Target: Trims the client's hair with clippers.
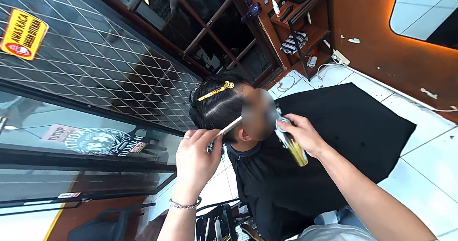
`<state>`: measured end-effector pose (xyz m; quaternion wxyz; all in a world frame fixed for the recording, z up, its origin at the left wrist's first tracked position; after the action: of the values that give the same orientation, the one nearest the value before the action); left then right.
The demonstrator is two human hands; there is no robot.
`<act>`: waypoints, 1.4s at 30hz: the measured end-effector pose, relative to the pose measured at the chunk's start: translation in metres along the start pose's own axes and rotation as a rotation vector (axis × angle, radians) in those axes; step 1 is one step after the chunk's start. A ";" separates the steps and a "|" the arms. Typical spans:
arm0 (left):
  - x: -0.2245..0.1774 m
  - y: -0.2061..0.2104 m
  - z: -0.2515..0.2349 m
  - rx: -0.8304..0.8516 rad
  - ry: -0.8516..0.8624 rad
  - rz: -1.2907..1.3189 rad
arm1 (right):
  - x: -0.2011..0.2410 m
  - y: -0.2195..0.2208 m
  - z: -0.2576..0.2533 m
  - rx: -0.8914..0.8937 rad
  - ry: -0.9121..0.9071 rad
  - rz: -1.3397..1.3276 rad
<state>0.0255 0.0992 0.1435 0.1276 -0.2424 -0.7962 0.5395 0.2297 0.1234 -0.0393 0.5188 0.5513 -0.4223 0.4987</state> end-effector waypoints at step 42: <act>0.046 0.114 0.368 -0.780 -0.783 0.815 | -0.146 0.286 0.192 0.945 1.094 -0.736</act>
<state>-0.1566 -0.1359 -0.1063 -0.4795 -0.3381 -0.7648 0.2662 -0.0515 -0.1053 -0.1338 0.4949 0.4940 0.3545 0.6208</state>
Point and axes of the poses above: each hand's wrist, its own z-axis away from the middle knuckle, its own y-axis out of the palm, x = y × z, the point moved 9 cm from there along -z, towards the middle knuckle, and after that the axes turned 11 degrees about z, right-handed, at the moved point
